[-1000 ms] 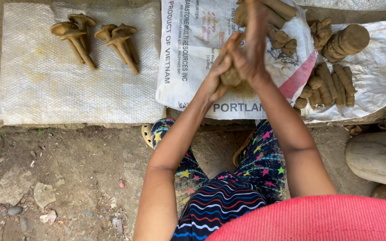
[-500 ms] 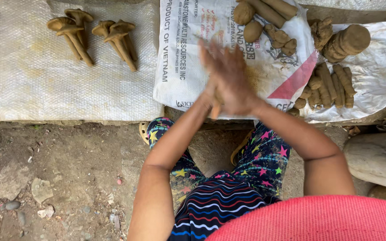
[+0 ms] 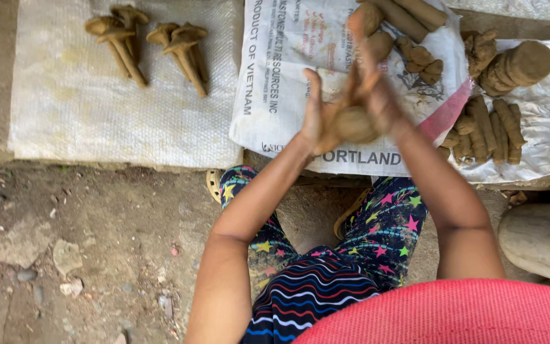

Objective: The person shapes and flattens pieces of clay by hand on a surface, rolling them into balls and pressing them into disks before assembling them with other clay components.

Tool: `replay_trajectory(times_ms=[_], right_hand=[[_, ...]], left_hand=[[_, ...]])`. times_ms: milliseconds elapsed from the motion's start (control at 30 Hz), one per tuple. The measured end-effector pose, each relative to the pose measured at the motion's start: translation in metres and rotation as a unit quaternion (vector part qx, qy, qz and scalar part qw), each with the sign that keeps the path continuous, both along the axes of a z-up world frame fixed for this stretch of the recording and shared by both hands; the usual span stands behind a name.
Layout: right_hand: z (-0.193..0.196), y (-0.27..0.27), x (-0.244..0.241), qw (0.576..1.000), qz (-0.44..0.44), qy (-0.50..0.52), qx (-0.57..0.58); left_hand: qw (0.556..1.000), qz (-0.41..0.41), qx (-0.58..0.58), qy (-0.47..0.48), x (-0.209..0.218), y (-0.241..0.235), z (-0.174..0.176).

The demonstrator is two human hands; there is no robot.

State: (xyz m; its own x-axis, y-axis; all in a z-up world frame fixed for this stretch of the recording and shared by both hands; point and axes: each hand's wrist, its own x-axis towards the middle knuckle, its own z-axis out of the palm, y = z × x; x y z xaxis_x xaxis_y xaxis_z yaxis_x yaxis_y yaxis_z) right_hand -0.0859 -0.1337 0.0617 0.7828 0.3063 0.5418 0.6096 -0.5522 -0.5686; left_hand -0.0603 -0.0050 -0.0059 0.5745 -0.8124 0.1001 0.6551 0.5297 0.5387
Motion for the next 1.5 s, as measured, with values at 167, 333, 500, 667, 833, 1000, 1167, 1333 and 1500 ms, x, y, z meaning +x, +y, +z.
replay_trajectory(times_ms=[167,333,500,667,833,1000,1167,1333,1500], right_hand=[[-0.01,0.026,-0.036,0.994,0.035,-0.087,-0.062],[-0.036,0.035,-0.054,0.958,0.012,-0.249,-0.143],[-0.023,0.011,-0.031,0.97,-0.04,-0.229,0.071],[-0.043,0.017,0.002,0.922,-0.253,-0.145,-0.253],[-0.042,-0.042,-0.002,0.952,-0.257,-0.167,0.002],[-0.052,-0.021,0.018,0.93,-0.314,-0.19,0.034],[-0.015,0.009,0.0,0.984,-0.161,-0.061,0.038],[-0.013,0.03,-0.031,0.98,-0.151,-0.133,-0.011],[-0.018,0.006,-0.02,0.949,-0.164,-0.06,0.261]], left_hand=[[0.994,0.094,0.029,-0.05,0.012,-0.016,-0.009],[0.993,0.091,-0.043,0.053,0.03,-0.013,0.003],[0.994,0.085,0.022,0.059,0.015,-0.016,0.015],[0.987,0.14,-0.02,0.079,0.018,-0.036,-0.031],[0.972,0.229,-0.009,0.049,0.031,-0.027,-0.027],[0.965,0.256,0.032,0.056,-0.001,-0.043,-0.016],[0.975,0.221,-0.026,0.013,0.004,-0.034,-0.02],[0.965,0.2,-0.13,0.107,0.016,-0.021,0.006],[0.978,0.15,-0.132,0.054,-0.002,-0.031,0.014]])
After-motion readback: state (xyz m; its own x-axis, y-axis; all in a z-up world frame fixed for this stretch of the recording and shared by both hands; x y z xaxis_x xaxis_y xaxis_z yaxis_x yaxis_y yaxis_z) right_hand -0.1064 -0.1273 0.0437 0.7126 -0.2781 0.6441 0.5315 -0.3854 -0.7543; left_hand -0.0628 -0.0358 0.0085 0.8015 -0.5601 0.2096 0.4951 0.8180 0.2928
